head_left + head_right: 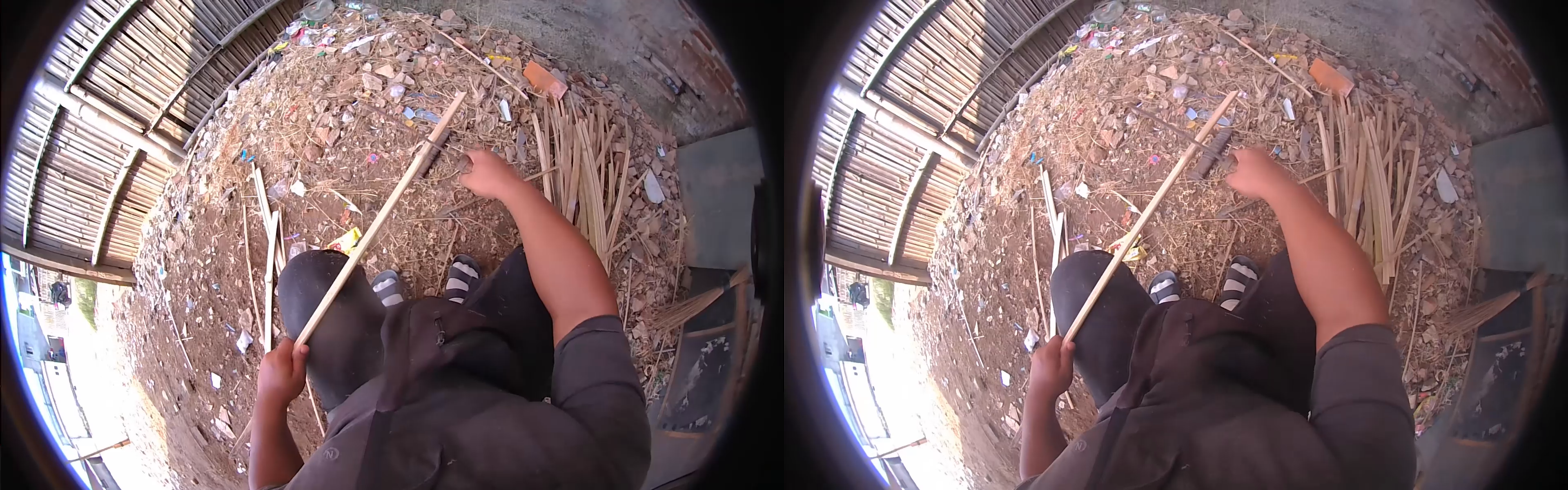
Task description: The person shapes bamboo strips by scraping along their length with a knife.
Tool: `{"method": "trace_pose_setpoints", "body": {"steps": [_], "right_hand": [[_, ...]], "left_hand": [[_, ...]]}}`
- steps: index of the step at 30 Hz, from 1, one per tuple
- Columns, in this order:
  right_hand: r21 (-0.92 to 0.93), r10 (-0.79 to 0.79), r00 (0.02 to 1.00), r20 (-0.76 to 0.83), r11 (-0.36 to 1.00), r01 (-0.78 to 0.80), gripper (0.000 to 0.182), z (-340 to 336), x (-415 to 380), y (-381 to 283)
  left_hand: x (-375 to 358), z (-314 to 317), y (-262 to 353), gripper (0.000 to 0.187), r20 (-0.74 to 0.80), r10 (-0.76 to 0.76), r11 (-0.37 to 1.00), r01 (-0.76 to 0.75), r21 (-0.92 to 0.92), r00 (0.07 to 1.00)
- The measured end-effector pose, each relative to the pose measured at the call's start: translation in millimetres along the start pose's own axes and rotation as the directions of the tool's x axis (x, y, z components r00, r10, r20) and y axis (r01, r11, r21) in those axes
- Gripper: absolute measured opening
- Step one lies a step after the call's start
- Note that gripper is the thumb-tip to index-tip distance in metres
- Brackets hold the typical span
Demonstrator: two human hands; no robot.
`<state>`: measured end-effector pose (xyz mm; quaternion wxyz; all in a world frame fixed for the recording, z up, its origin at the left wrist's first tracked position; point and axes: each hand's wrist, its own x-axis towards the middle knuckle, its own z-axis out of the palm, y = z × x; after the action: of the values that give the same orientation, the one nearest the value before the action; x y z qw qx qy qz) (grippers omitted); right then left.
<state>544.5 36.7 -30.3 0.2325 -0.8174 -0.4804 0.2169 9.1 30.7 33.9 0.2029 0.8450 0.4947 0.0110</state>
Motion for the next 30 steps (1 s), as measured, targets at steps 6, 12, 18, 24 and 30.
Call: {"method": "trace_pose_setpoints", "body": {"steps": [6,12,18,24,30], "right_hand": [[-0.199,-0.254,0.947,0.195,0.936,0.292,0.028,-23.6,-47.4,-63.4],[0.013,0.059,0.998,-0.014,0.998,-0.058,0.059,-18.6,-2.7,-1.1],[-0.213,-0.305,0.942,0.141,0.92,0.33,0.032,-10.6,-46.5,-51.6],[-0.08,-0.053,0.998,0.042,0.995,0.056,0.037,-8.6,3.1,9.8],[-0.129,-0.16,0.986,0.047,0.978,0.165,0.028,-9.6,-26.3,-32.2]], "left_hand": [[7.4,16.6,-11.4,0.038,-0.021,0.043,0.999,-0.043,-0.016,0.999],[0.1,5.5,2.5,0.039,-0.037,-0.022,0.996,0.025,0.082,0.999],[-0.5,11.8,3.5,0.038,-0.047,0.009,0.998,-0.007,0.058,0.999],[-0.2,10.7,10.5,0.036,-0.126,0.004,0.982,0.021,0.19,0.992],[-4.8,12.3,4.3,0.035,-0.118,0.042,0.991,-0.026,0.133,0.992]]}}
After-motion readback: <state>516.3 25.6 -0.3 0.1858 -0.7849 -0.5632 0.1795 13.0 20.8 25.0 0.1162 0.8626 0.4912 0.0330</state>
